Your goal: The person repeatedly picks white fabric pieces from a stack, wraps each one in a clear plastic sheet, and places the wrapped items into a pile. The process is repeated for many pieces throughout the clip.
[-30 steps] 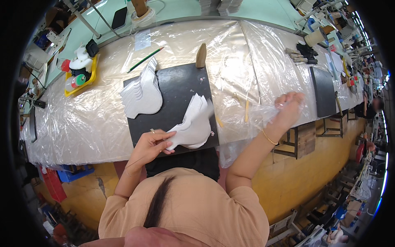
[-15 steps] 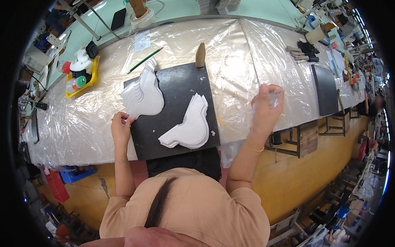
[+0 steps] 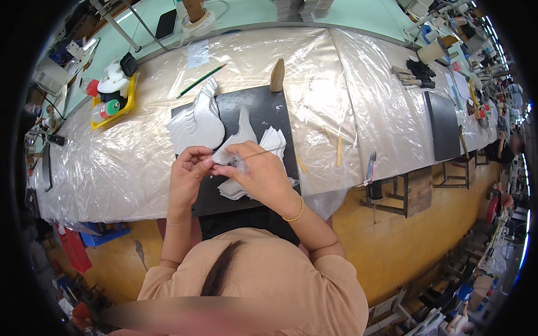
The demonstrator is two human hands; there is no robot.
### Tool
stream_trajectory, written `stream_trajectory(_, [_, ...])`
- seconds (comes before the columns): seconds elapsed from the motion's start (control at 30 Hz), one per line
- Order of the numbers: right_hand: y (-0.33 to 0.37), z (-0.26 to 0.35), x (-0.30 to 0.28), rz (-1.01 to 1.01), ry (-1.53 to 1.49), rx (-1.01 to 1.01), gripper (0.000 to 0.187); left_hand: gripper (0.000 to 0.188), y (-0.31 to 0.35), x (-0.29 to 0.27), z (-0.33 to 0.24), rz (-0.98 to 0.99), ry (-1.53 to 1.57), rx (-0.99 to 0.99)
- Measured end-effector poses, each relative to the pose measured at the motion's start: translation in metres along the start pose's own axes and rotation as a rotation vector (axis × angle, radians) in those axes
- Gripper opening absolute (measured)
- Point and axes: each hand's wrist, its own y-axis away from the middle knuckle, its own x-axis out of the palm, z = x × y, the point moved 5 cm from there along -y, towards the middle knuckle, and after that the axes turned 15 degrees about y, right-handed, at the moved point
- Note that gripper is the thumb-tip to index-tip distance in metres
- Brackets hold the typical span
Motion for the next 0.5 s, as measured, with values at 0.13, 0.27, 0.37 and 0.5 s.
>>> stream_trajectory(0.13, [0.006,-0.005,-0.004,0.038,-0.039,0.088,0.04,0.026,0.002,0.031,0.004,0.165,-0.108,0.075])
stream_trajectory(0.27, [0.012,-0.008,-0.009,0.044,-0.048,0.139,0.04,0.03,0.005,0.045,0.008,0.224,-0.111,0.13])
stream_trajectory(0.37, [0.015,-0.008,-0.01,-0.009,-0.103,0.125,0.037,0.031,0.008,0.049,0.009,0.235,-0.181,0.18])
stream_trajectory(0.5, [0.016,-0.015,-0.005,-0.024,-0.325,0.167,0.027,0.035,0.013,0.053,0.007,0.289,-0.152,0.283])
